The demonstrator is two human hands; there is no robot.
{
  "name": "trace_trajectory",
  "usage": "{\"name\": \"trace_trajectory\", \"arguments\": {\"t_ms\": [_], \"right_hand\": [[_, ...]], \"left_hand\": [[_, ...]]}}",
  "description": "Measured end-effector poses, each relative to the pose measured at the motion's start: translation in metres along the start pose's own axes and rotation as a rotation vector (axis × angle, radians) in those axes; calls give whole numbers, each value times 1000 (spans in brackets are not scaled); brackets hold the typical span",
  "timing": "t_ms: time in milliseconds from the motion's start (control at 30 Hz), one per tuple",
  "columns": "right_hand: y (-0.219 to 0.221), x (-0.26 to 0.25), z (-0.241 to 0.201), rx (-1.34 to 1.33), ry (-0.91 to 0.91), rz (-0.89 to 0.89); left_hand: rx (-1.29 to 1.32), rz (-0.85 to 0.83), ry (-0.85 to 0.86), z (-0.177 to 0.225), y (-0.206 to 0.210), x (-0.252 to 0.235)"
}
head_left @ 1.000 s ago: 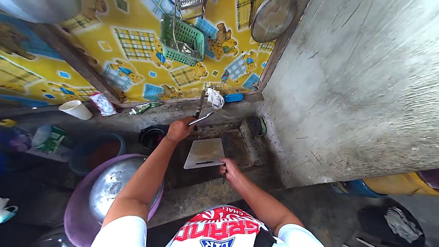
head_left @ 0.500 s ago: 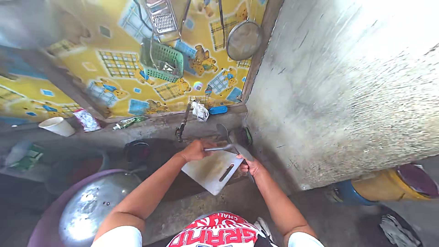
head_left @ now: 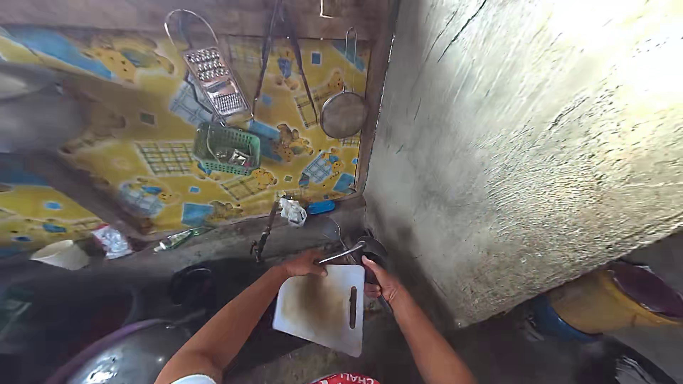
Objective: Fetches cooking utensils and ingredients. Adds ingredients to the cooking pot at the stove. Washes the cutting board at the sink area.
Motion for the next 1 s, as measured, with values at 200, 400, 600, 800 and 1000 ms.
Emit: {"name": "trace_trajectory", "arguments": {"t_ms": [200,400,600,800,1000], "right_hand": [[-30,31,11,294,-98,349],[-54,86,42,206,-351,668],[-53,107,65,174,-384,662],[-41,104,80,189,-337,605],[-32,104,89,198,-352,536]], "left_hand": [[184,322,11,-14,-23,30],[510,925,139,-12,-75,40],[657,1342,113,53,-146,16],[610,1583,273,143,-242,-40],[588,1686,137,183,-305,-115]]}}
Point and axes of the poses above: each hand's wrist, its own x-axis away from the middle knuckle, its own y-axis out of the palm, z = x × y, the point moved 5 cm from there along -x, towards the middle knuckle, and after that the axes turned 12 degrees about y, right-handed, at the moved point
